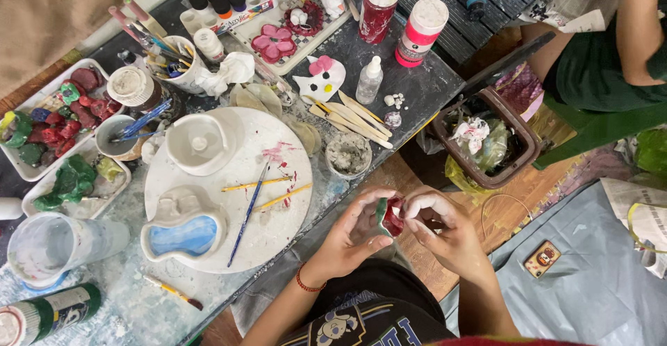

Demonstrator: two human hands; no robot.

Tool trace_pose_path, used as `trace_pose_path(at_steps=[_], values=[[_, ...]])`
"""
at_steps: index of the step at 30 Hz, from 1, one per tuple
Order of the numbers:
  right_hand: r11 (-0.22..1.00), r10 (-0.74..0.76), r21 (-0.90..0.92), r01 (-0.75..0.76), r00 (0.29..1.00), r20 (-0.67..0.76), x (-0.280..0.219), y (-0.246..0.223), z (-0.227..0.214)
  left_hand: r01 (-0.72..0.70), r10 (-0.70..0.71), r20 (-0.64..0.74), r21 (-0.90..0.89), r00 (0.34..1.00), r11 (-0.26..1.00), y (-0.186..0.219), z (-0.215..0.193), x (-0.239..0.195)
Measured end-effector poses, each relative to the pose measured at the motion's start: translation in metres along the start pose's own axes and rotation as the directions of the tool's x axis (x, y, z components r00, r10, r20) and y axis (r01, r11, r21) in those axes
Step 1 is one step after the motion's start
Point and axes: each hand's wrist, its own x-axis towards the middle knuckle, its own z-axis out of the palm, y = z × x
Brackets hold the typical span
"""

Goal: The person is shaping a small red and green clay object by hand, smoothing its surface and adding white clay details. They then dip the object into a container of white powder, likely to dry or texture it.

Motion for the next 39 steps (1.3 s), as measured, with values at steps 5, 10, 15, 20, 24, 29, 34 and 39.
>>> trace_pose_path(at_steps=[5,10,15,20,24,29,34,39], values=[[0.996,0.074,0.053,-0.071,0.995,-0.067,0.000,-0.002,0.005,-0.038,0.038,-0.026,-0.004,0.999,0.999,-0.006,0.002,0.003],[0.998,-0.041,0.046,0.044,0.997,-0.062,0.002,-0.005,0.007,-0.048,0.049,-0.037,0.032,0.998,0.998,-0.010,0.004,0.005],[0.993,-0.006,0.120,0.019,0.994,-0.105,0.000,-0.003,0.006,-0.091,0.100,-0.056,0.146,0.993,0.985,-0.009,0.005,0.006],[0.993,-0.067,0.093,0.078,0.991,-0.120,-0.003,-0.001,0.003,-0.035,0.061,-0.121,0.204,0.991,0.978,-0.006,0.003,0.006],[0.998,-0.054,-0.042,0.047,0.984,-0.171,-0.003,0.000,0.003,-0.142,0.157,-0.062,0.200,0.986,0.970,-0.007,0.006,0.011],[0.988,-0.083,0.109,0.110,0.969,-0.231,-0.004,0.007,0.001,-0.088,0.093,-0.047,0.086,0.995,0.992,-0.015,0.016,0.024],[0.983,-0.099,0.095,0.159,0.886,-0.454,-0.003,0.051,-0.038,0.045,-0.045,0.001,-0.023,0.999,0.999,-0.068,0.027,0.074],[0.983,-0.002,0.128,0.131,0.707,-0.707,0.001,0.119,-0.119,0.185,-0.186,-0.040,-0.012,0.982,0.983,-0.164,0.017,0.134]])
